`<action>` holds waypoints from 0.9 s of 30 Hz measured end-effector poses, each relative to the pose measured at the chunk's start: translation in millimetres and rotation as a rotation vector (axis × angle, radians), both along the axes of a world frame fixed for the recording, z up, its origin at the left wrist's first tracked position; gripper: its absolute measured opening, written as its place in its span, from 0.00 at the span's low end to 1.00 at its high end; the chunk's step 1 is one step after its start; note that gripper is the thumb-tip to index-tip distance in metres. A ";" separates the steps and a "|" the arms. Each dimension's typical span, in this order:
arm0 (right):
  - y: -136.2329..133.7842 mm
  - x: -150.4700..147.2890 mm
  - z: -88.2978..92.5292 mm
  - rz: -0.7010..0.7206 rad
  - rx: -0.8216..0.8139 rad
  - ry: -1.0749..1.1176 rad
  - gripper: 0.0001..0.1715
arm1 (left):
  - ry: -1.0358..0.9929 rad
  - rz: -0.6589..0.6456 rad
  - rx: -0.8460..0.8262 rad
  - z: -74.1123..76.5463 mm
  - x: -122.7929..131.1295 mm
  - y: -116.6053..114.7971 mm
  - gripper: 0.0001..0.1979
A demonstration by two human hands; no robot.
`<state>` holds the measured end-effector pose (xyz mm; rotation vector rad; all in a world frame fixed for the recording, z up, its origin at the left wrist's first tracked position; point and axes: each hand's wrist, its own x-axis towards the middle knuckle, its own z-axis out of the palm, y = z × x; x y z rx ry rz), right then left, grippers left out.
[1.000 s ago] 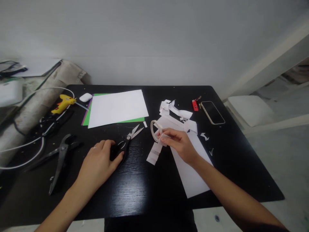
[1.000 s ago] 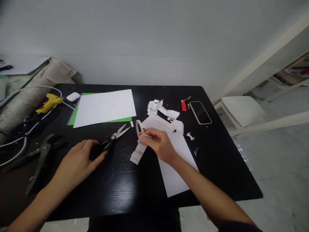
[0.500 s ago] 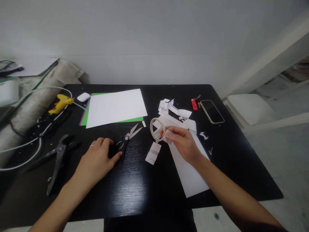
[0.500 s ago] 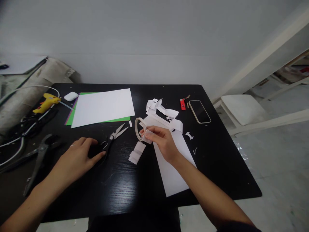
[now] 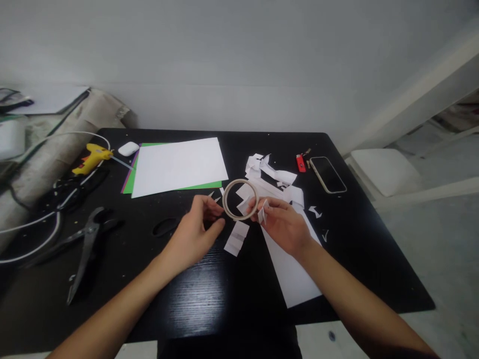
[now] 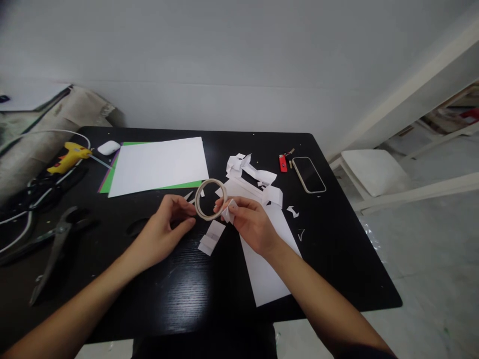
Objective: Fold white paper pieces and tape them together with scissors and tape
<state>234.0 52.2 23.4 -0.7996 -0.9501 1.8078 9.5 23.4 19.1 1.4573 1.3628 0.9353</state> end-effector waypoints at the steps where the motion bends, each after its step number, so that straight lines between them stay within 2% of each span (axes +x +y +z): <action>1: 0.2 -0.1 -1.4 -0.001 -0.010 0.003 0.07 | -0.152 -0.025 -0.043 -6.6 4.6 -1.3 0.17; 4: 0.4 -0.6 -6.8 -0.003 -0.027 -0.013 0.08 | -0.488 -0.071 -0.186 -18.6 14.7 -4.3 0.24; 6: 0.2 -1.2 -9.9 -0.002 -0.031 -0.020 0.09 | -0.590 -0.044 -0.233 -20.1 18.3 -5.1 0.26; 10: -0.4 -2.1 -11.8 0.003 -0.041 0.013 0.07 | -0.597 0.039 -0.263 -18.1 19.2 -4.9 0.25; 13: 0.0 -2.0 -10.3 -0.004 -0.057 0.039 0.06 | -0.575 0.046 -0.264 -18.6 16.8 -4.5 0.23; 17: 1.3 -0.7 -8.7 -0.032 -0.055 0.069 0.06 | -0.397 0.032 -0.197 -21.4 9.8 -2.7 0.16; 21: 1.4 -0.1 -9.6 -0.036 -0.050 0.068 0.06 | -0.056 0.054 0.016 -24.4 -2.6 1.7 0.07; 24: 0.4 -0.7 -10.8 -0.011 -0.059 0.071 0.06 | 0.133 0.080 0.214 -27.3 -11.2 4.5 0.08; 27: -0.6 -1.4 -11.1 0.032 -0.066 0.099 0.06 | 0.147 0.105 0.276 -28.8 -14.8 5.3 0.10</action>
